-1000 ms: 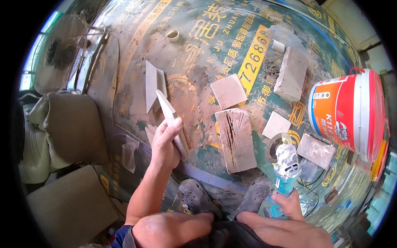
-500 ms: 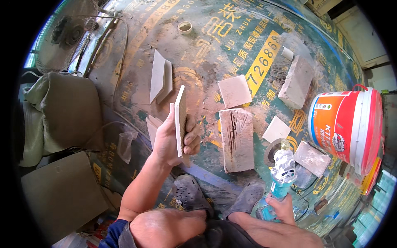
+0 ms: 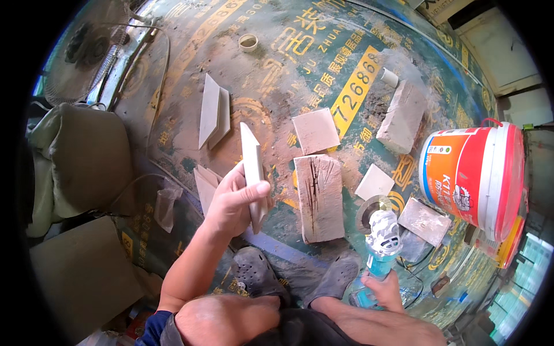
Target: The person grinds the edges of several small tile pieces using a handheld angle grinder on a workshop table.
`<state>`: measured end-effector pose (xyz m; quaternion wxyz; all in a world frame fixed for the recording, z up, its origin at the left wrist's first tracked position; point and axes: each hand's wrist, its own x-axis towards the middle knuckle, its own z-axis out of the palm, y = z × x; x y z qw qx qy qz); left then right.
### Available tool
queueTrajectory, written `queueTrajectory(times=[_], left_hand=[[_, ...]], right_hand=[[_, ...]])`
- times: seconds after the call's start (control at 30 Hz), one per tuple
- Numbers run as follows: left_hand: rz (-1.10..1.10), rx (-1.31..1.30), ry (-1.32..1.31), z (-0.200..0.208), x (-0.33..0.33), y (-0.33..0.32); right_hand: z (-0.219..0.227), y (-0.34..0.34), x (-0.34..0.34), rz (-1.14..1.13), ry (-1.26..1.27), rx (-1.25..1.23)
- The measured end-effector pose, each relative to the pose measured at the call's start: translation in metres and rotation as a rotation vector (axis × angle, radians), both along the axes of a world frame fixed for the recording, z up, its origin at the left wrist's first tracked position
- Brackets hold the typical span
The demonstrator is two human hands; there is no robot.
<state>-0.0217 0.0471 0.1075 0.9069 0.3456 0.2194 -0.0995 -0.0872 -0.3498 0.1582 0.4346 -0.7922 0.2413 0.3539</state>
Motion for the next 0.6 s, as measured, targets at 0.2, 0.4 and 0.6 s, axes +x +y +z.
queueTrajectory(times=[0.2, 0.4, 0.6], left_hand=[[0.057, 0.111, -0.029, 0.008, 0.004, -0.006], [0.082, 0.175, -0.059, 0.0, 0.002, -0.006], [0.041, 0.577, -0.01, -0.022, 0.01, 0.011]], right_hand=[[-0.001, -0.002, -0.002, 0.006, 0.01, 0.004], [0.001, 0.003, 0.0, -0.004, -0.002, 0.011], [0.001, 0.003, 0.0, -0.012, 0.008, -0.007]])
